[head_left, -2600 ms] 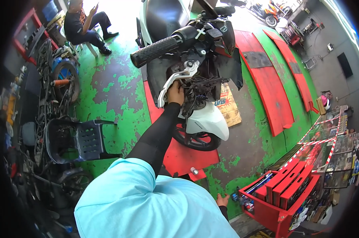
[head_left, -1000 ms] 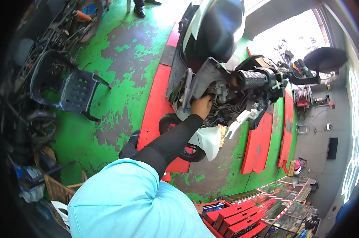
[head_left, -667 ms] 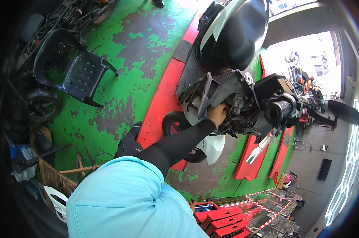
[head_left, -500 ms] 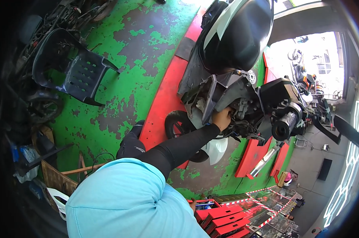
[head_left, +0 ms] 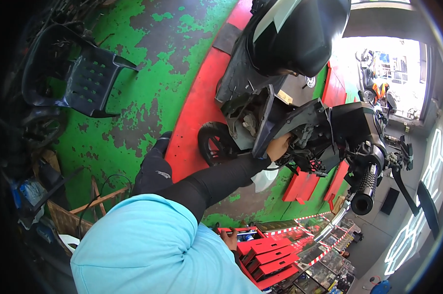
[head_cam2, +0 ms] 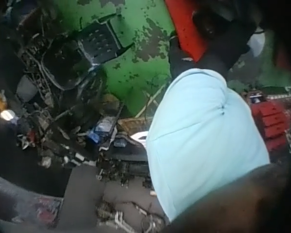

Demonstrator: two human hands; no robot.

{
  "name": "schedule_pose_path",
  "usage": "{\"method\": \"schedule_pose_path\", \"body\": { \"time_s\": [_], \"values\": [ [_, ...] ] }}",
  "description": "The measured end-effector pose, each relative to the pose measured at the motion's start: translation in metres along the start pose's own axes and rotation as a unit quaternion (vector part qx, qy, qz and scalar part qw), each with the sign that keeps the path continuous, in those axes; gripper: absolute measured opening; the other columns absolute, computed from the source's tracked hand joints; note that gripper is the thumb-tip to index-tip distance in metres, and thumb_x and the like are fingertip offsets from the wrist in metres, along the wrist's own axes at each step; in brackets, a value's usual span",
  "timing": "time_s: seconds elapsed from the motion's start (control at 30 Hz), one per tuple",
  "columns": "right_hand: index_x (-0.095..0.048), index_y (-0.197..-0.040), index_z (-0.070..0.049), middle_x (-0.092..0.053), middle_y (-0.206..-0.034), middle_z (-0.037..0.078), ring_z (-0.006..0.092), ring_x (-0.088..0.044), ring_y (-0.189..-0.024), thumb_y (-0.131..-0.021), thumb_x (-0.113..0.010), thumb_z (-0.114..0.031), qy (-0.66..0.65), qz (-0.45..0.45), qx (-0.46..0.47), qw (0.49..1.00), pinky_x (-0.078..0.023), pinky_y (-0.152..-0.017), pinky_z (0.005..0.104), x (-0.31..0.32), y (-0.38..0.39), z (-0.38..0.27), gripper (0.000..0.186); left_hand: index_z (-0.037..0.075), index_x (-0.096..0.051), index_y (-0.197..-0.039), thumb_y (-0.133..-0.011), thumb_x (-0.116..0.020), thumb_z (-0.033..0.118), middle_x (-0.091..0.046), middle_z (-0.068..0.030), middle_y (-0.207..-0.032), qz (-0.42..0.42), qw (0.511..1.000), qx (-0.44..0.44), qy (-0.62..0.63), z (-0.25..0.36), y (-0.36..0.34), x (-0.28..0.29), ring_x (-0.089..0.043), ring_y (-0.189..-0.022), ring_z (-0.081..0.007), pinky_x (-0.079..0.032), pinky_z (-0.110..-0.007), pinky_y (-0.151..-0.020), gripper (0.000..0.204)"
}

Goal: Applying lubricant or cleaner to internal motorcycle components near the handlebars and ignition area.

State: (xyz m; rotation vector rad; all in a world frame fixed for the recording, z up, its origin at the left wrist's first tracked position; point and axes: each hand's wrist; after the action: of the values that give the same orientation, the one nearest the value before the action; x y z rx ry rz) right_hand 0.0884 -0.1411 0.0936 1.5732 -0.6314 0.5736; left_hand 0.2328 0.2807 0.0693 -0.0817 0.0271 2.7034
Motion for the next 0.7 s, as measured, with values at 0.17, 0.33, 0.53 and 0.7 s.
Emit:
{"method": "schedule_pose_path", "body": {
  "time_s": [0.17, 0.33, 0.53, 0.7],
  "values": [
    [-0.048, -0.133, -0.001, -0.071, -0.096, 0.018, 0.0271, -0.071, -0.085, -0.087, -0.072, -0.034, 0.001, 0.021, 0.026, 0.999, -0.054, -0.076, 0.0368, 0.009, -0.009, -0.015, 0.062, 0.005, -0.065, -0.115, -0.091, -0.057, 0.009, -0.068, -0.0199, -0.107, -0.007, 1.000, 0.008, 0.025, -0.013, 0.000, 0.001, -0.063, -0.102, -0.0389, -0.051, -0.042, -0.088, 0.025],
    [-0.037, -0.137, 0.000, -0.069, -0.099, 0.019, 0.0200, -0.070, -0.076, -0.092, -0.068, -0.022, -0.113, -0.010, 0.012, 0.993, -0.055, -0.064, 0.0321, 0.000, -0.026, 0.000, 0.059, 0.009, -0.064, -0.116, -0.091, -0.059, 0.014, -0.069, -0.0170, -0.104, -0.030, 0.999, 0.034, 0.009, 0.011, 0.008, 0.012, -0.065, -0.098, -0.0381, -0.051, -0.043, -0.086, 0.026],
    [-0.042, -0.135, 0.000, -0.068, -0.095, 0.016, 0.0192, -0.068, -0.072, -0.090, -0.071, -0.023, -0.167, 0.008, -0.002, 0.986, -0.054, -0.064, 0.0326, -0.037, -0.007, -0.011, 0.059, 0.010, -0.066, -0.113, -0.092, -0.061, 0.019, -0.069, -0.0177, -0.102, 0.029, 0.999, -0.006, -0.033, 0.010, 0.007, 0.019, -0.065, -0.094, -0.0388, -0.051, -0.043, -0.084, 0.024],
    [-0.044, -0.134, 0.000, -0.068, -0.092, 0.016, 0.0218, -0.070, -0.071, -0.089, -0.073, -0.025, -0.180, 0.023, -0.009, 0.983, -0.055, -0.066, 0.0343, -0.062, 0.027, -0.009, 0.060, 0.010, -0.064, -0.116, -0.092, -0.058, 0.021, -0.068, -0.0205, -0.100, -0.010, 0.992, -0.009, -0.129, 0.016, 0.002, 0.022, -0.065, -0.089, -0.0423, -0.053, -0.051, -0.079, 0.027]
  ]
}}
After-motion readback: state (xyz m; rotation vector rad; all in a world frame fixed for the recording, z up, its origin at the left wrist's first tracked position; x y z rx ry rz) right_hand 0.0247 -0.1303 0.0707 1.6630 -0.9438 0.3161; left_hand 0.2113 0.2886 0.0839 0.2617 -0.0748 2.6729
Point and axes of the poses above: each hand's wrist, its own y-axis away from the middle knuckle, its own x-axis out of the back of the hand, z = x × y
